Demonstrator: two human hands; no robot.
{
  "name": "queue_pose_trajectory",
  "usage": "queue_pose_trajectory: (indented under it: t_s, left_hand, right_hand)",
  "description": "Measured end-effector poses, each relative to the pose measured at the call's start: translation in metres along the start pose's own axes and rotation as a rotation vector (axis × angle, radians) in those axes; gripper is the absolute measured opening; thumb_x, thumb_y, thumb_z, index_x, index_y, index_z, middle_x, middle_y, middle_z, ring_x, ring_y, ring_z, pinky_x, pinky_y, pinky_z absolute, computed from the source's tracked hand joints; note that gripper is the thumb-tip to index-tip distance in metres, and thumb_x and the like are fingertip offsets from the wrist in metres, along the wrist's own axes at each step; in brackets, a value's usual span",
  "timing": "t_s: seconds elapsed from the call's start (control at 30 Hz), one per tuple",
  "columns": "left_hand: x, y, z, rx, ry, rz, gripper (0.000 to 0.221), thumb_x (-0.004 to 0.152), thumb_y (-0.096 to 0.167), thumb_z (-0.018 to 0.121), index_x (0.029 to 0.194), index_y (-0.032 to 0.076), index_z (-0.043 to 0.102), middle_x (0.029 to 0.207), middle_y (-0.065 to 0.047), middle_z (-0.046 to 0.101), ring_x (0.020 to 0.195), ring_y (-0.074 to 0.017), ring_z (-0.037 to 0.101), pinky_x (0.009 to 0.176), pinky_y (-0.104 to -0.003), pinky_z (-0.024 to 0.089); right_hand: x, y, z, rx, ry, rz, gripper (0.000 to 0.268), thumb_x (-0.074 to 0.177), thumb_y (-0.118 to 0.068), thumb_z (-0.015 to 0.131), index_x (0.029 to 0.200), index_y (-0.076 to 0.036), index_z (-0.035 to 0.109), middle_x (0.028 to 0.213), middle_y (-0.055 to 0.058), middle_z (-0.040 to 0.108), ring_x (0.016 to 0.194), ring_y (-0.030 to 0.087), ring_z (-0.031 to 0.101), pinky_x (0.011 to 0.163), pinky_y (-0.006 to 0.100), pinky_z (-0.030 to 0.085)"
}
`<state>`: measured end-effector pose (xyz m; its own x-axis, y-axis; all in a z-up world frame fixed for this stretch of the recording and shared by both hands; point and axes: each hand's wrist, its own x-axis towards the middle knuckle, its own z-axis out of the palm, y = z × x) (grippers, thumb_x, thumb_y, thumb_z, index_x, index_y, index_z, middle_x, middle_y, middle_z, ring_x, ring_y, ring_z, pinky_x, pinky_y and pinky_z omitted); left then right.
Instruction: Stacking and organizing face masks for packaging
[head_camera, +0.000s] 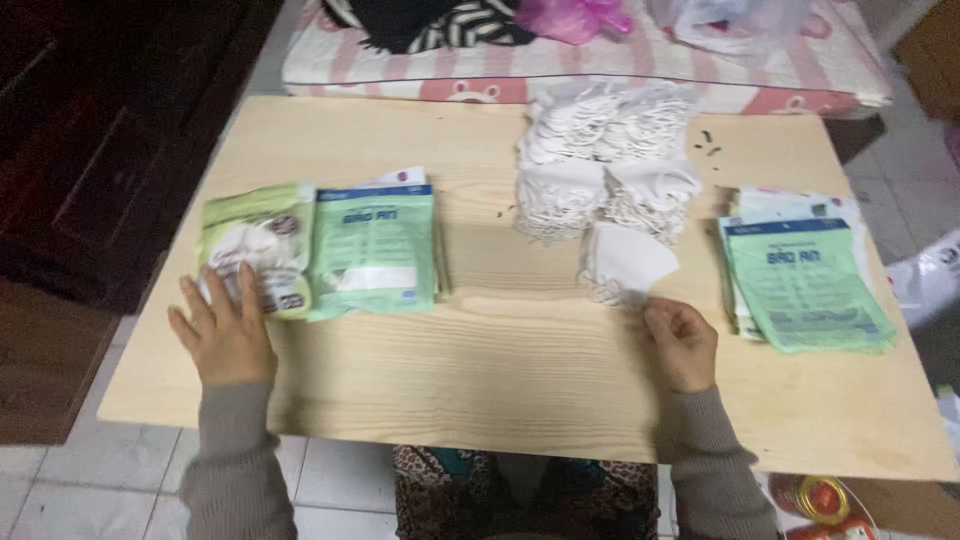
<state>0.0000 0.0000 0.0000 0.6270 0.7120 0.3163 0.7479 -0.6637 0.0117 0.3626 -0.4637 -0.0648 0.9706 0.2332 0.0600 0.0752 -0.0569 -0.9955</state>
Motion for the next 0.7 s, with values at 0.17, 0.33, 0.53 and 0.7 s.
queue_pose_trajectory:
  t_s: [0.17, 0.33, 0.53, 0.7]
  left_hand:
    - [-0.045, 0.133, -0.03, -0.387, 0.197, 0.446, 0.06, 0.101, -0.001, 0.04, 0.16, 0.01, 0.037, 0.158, -0.03, 0.038, 0.149, -0.0514, 0.024, 0.122, -0.063, 0.011]
    - [-0.068, 0.259, -0.002, -0.94, -0.06, 0.654, 0.068, 0.084, -0.005, 0.06, 0.149, -0.002, 0.042, 0.151, -0.031, 0.044, 0.141, -0.0551, 0.036, 0.117, -0.064, 0.032]
    - [-0.062, 0.363, 0.059, -1.331, -0.276, 0.337, 0.045, 0.095, 0.003, 0.065, 0.139, 0.004, 0.057, 0.133, -0.014, 0.066, 0.127, -0.0333, 0.061, 0.101, -0.044, 0.057]
    - [-0.042, 0.393, 0.103, -1.565, -0.161, 0.102, 0.028, 0.098, 0.004, 0.063, 0.125, 0.005, 0.069, 0.116, -0.011, 0.076, 0.11, -0.0245, 0.072, 0.087, -0.038, 0.064]
  right_hand:
    - [0.038, 0.001, 0.006, -0.382, 0.113, -0.232, 0.02, 0.093, -0.01, 0.08, 0.112, -0.006, 0.076, 0.107, 0.016, 0.073, 0.103, 0.036, 0.071, 0.084, 0.047, 0.06]
    - [0.078, -0.011, 0.016, -0.749, 0.14, -0.457, 0.042, 0.084, -0.024, 0.086, 0.12, -0.006, 0.074, 0.12, 0.019, 0.07, 0.119, 0.038, 0.065, 0.105, 0.048, 0.051]
    - [0.115, 0.03, 0.022, -0.966, 0.059, -0.232, 0.07, 0.076, -0.037, 0.086, 0.139, -0.015, 0.065, 0.119, 0.02, 0.07, 0.113, 0.044, 0.067, 0.097, 0.057, 0.055]
    - [0.112, 0.041, 0.022, -0.954, 0.113, -0.404, 0.043, 0.086, -0.036, 0.08, 0.125, -0.018, 0.072, 0.119, 0.011, 0.07, 0.12, 0.036, 0.062, 0.105, 0.048, 0.046]
